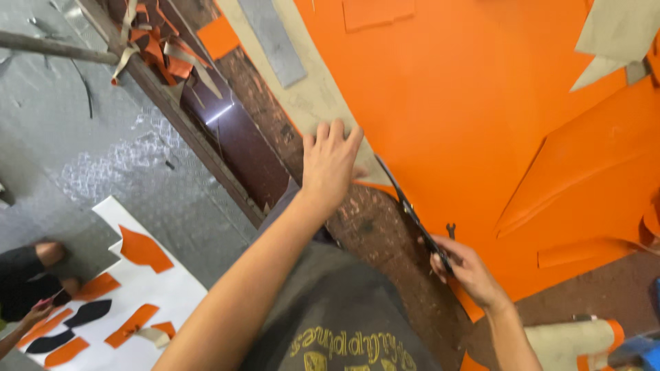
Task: The person cuts orange fabric following a template using shears, using metal wrenches as weights to hold the template in place.
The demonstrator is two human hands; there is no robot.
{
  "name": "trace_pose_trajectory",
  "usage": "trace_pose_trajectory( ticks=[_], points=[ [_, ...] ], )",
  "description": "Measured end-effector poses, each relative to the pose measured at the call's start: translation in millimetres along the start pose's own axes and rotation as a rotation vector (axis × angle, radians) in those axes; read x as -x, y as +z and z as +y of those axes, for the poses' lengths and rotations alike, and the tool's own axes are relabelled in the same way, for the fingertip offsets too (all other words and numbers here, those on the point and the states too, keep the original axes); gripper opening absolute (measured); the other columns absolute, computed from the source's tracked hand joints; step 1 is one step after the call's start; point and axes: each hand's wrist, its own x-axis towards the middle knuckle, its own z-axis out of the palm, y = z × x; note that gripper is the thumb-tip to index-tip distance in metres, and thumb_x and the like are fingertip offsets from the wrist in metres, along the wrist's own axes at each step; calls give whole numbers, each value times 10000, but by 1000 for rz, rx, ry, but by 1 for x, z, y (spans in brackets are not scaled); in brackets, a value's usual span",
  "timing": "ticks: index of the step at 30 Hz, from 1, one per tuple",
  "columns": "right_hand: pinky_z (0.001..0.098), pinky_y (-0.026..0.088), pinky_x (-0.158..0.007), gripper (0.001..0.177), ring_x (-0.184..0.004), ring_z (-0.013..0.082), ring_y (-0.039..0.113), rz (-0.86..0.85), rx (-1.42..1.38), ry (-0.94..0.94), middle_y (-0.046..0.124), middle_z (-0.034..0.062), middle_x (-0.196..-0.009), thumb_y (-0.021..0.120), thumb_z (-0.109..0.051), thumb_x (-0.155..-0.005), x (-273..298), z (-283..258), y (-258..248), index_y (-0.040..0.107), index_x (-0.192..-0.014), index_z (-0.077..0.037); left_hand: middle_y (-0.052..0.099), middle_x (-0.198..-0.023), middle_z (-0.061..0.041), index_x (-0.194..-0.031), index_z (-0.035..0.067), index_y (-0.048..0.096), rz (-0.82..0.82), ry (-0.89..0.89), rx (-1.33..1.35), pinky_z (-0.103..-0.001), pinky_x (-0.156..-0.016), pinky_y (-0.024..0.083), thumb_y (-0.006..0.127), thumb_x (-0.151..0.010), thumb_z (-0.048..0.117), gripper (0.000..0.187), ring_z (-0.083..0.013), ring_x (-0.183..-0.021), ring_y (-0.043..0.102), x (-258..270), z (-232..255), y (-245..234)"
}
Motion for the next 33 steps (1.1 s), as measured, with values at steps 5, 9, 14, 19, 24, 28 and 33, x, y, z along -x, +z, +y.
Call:
trace_pose_trajectory(
  ticks=[5, 9, 14, 19, 24, 28, 33],
  points=[
    [281, 453, -586, 529, -679, 130, 530, 71, 124, 105, 567, 28, -760, 634, -252, -930, 10, -3, 6, 594, -1381, 21, 535, -1075, -96, -1259, 119, 571, 30, 14, 52, -477, -894, 402, 911, -641, 327, 735, -307, -1079, 516, 13, -5, 3],
    [274, 486, -619, 504, -687, 122, 551, 44, 150, 17, 588, 24, -785, 615, -274, -946, -19, -14, 10, 586, -1339, 39, 532, -1064, -100, -1165, 107, 562, 20, -7, 66, -476, -890, 394, 905, -637, 354, 676, -307, -1073, 513, 19, -4, 3],
    [265, 437, -588, 511, -630, 123, 518, 19, 189, 45, 538, 16, -729, 614, -264, -938, -32, -29, 17, 611, -1360, 24, 533, -1063, -107, -1139, 100, 563, 80, 15, 90, -465, -876, 396, 893, -585, 364, 696, -312, -1055, 514, 16, -6, 1],
    [264, 441, -575, 530, -664, 107, 527, -3, 154, -23, 547, -1, -753, 642, -243, -908, -40, -46, 30, 601, -1359, 32, 532, -1071, -103, -1131, 102, 556, 106, 28, 79, -453, -897, 401, 895, -626, 369, 663, -303, -1064, 516, 7, -15, 3],
    [261, 432, -552, 525, -648, 106, 515, 35, 139, 43, 532, -2, -743, 640, -265, -933, -39, -46, 40, 592, -1372, 19, 533, -1068, -104, -1125, 104, 563, 71, 14, 85, -455, -900, 401, 896, -634, 381, 654, -306, -1070, 515, 8, -16, 2],
    [252, 436, -584, 507, -632, 114, 522, 68, 216, 53, 569, 18, -736, 645, -273, -945, -40, -50, 39, 622, -1358, 20, 533, -1062, -98, -1126, 106, 569, 53, 15, 104, -450, -903, 403, 894, -637, 383, 649, -299, -1073, 517, 15, -13, 2],
    [247, 454, -610, 484, -683, 94, 537, 44, 264, -36, 591, 3, -776, 624, -250, -952, -62, -67, 51, 610, -1356, 16, 537, -1064, -100, -1125, 101, 573, 53, 22, 90, -454, -906, 407, 890, -625, 385, 656, -299, -1067, 517, 18, -13, 1]
  ],
)
